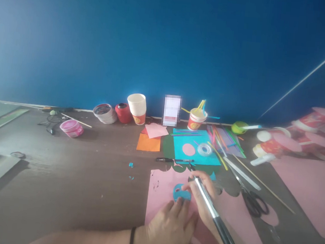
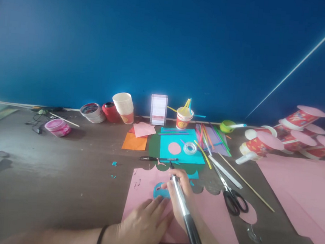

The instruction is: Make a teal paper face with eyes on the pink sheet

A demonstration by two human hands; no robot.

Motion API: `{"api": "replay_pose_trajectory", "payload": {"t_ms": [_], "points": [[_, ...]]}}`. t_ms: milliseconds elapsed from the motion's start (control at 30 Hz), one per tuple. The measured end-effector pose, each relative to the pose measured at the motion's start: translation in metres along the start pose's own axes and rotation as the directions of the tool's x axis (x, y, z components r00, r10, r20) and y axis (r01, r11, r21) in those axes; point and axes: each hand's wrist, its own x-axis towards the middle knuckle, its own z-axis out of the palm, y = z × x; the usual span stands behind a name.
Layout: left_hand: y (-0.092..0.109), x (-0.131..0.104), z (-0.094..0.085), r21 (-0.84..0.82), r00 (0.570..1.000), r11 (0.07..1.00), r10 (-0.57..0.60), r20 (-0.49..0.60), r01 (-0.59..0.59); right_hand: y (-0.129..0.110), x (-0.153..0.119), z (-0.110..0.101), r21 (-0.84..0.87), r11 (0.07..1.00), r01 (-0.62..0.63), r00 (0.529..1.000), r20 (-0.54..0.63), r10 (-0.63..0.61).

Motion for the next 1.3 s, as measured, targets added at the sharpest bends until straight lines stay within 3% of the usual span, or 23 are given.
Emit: {"api": "replay_pose_trajectory", "payload": {"t_ms": [500,667,767,1033,1300], "points": [[0.0,0.001,-0.005,-0.071,0.995,0.997,0.017,0.096,-0.01,0.011,0.003,0.004,-0.173,0.983,0.059,0.993,0.114,-0.04],[0.0,-0.001,-0.004,-0.069,0.997,0.998,0.015,0.072,-0.01,0.004,0.007,0.0,-0.098,0.98,0.172,0.985,-0.012,-0.174],[0.0,-0.002,-0.002,-0.079,0.998,0.997,0.005,0.056,-0.001,-0.005,0.006,-0.009,-0.115,0.988,0.103,0.991,-0.07,-0.112],[-0.003,-0.002,-0.005,-0.116,0.997,0.993,0.007,0.081,0.003,-0.006,0.001,-0.024,-0.275,0.954,0.119,0.987,0.134,-0.085],[-0.005,0.001,-0.011,-0.122,0.995,0.993,0.012,0.098,0.0,0.003,0.0,-0.022,-0.273,0.962,0.018,0.997,0.076,0.003]]}}
